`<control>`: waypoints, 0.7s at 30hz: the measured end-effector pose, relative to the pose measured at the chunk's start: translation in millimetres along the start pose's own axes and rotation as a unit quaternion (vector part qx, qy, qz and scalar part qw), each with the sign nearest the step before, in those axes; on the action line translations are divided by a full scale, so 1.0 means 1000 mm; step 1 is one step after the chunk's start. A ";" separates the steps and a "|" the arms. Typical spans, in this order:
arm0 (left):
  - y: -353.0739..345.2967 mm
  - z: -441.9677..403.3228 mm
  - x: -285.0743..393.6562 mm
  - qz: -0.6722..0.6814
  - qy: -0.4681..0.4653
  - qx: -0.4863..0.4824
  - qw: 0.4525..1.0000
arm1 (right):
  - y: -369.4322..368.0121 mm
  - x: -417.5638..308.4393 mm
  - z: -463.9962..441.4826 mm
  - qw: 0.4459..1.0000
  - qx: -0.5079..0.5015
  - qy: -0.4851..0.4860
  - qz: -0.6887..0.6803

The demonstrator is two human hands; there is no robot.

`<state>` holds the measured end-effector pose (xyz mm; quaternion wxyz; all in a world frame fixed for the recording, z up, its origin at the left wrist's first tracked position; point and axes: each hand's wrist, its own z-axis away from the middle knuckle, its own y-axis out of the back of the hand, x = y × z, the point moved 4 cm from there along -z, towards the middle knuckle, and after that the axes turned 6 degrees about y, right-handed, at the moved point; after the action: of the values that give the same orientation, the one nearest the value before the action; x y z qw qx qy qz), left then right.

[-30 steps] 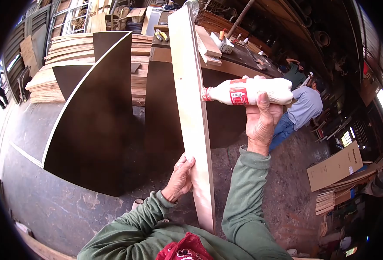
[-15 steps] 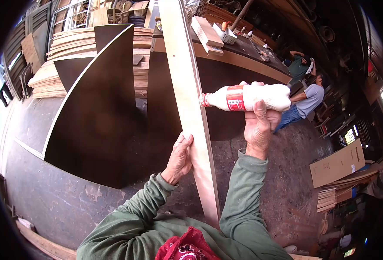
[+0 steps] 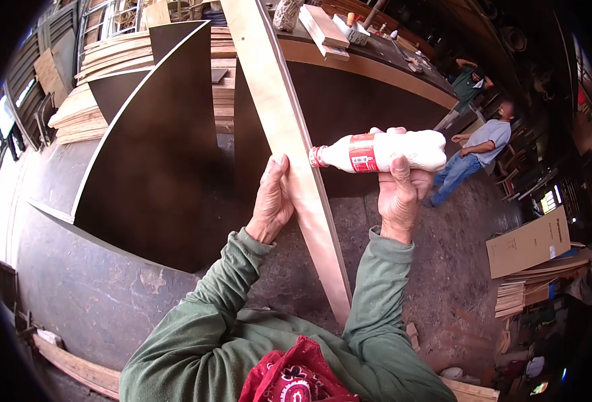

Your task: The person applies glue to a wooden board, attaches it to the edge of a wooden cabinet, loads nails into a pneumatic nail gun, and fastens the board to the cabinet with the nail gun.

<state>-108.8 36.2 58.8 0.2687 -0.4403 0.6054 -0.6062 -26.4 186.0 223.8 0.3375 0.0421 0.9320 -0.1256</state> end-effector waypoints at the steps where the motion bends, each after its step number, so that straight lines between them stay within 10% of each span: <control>1: 0.001 0.002 0.000 -0.002 -0.008 -0.001 1.000 | 0.002 -0.003 0.008 1.000 0.000 -0.004 0.000; 21: 0.004 -0.009 0.024 0.039 -0.054 0.019 0.998 | 0.043 -0.018 0.077 0.996 0.054 -0.062 -0.018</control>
<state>-128.9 19.6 61.3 0.3330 -0.4433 0.5948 -0.5820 42.6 207.3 169.3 0.3898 0.0354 0.9015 -0.1845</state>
